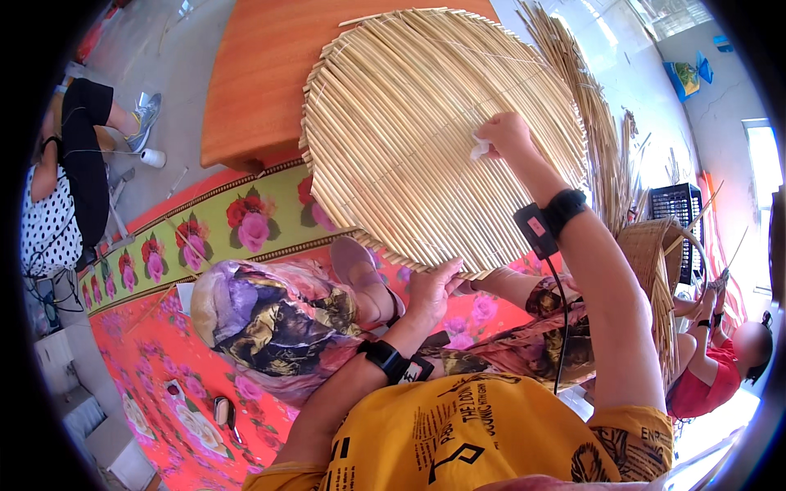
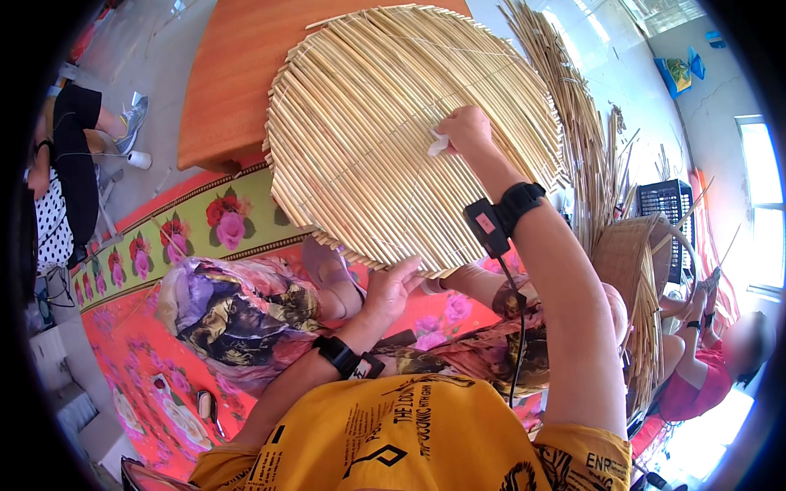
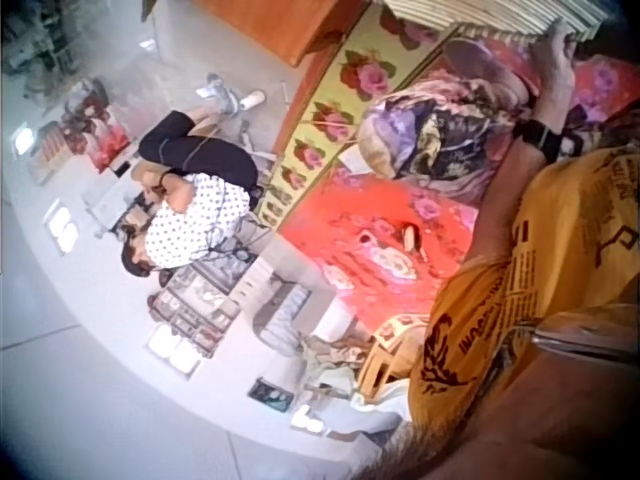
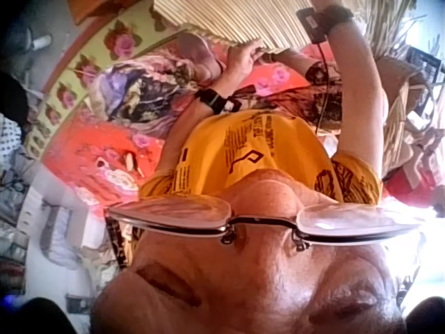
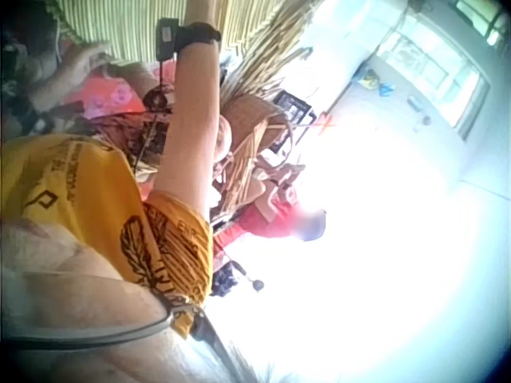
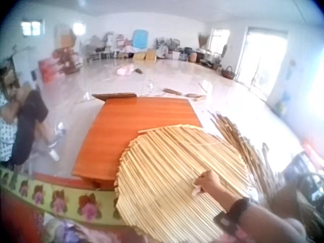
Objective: The person sews a circular mat made of dried straw-like material by hand using a needle and thread, occasionally using a small white cloth to wipe the surface. They rotate the mat and work around the perimeter, securing the strands together.
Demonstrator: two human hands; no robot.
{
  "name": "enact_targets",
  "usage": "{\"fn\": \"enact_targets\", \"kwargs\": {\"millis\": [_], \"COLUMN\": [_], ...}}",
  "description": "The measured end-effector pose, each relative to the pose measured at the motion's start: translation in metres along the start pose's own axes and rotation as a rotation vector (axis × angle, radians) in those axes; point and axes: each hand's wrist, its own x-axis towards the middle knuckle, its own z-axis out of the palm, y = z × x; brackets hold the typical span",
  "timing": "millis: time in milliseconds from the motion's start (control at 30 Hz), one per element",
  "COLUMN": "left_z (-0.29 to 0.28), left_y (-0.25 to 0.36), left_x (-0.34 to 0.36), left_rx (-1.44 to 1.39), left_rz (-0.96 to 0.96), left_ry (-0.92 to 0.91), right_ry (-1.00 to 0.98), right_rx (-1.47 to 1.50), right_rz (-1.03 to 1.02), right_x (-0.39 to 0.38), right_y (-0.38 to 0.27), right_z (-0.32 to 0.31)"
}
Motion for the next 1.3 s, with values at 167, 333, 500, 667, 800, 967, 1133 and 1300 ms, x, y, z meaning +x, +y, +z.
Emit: {"fn": "enact_targets", "kwargs": {"millis": [167, 333, 500, 667, 800, 967, 1133, 1300], "left_z": [0.003, 0.002, 0.0, 0.001, 0.0, 0.002, -0.006, -0.018], "left_y": [0.001, -0.001, 0.001, 0.001, 0.001, 0.003, 0.013, 0.024], "left_x": [-0.003, -0.001, 0.0, 0.0, -0.002, -0.001, 0.003, 0.004], "left_rx": [-0.015, 0.048, 0.047, 0.056, 0.065, 0.053, 0.096, 0.115], "left_rz": [0.005, -0.011, 0.003, 0.003, 0.013, 0.011, 0.035, 0.045], "left_ry": [0.003, -0.016, -0.035, -0.001, -0.043, -0.079, 0.004, -0.044], "right_ry": [-0.158, -0.089, -0.028, -0.028, 0.005, -0.135, -0.502, -0.82], "right_rx": [-0.036, 0.021, -0.05, -0.043, -0.011, 0.006, 0.29, 0.717], "right_rz": [-0.004, 0.024, -0.011, 0.033, -0.056, -0.05, -0.184, -0.286], "right_x": [-0.018, -0.015, -0.013, -0.016, -0.007, -0.032, -0.137, -0.242], "right_y": [0.003, 0.012, -0.003, 0.006, -0.002, 0.01, -0.006, -0.035], "right_z": [-0.008, -0.004, 0.004, -0.003, 0.005, -0.009, -0.03, -0.044]}}
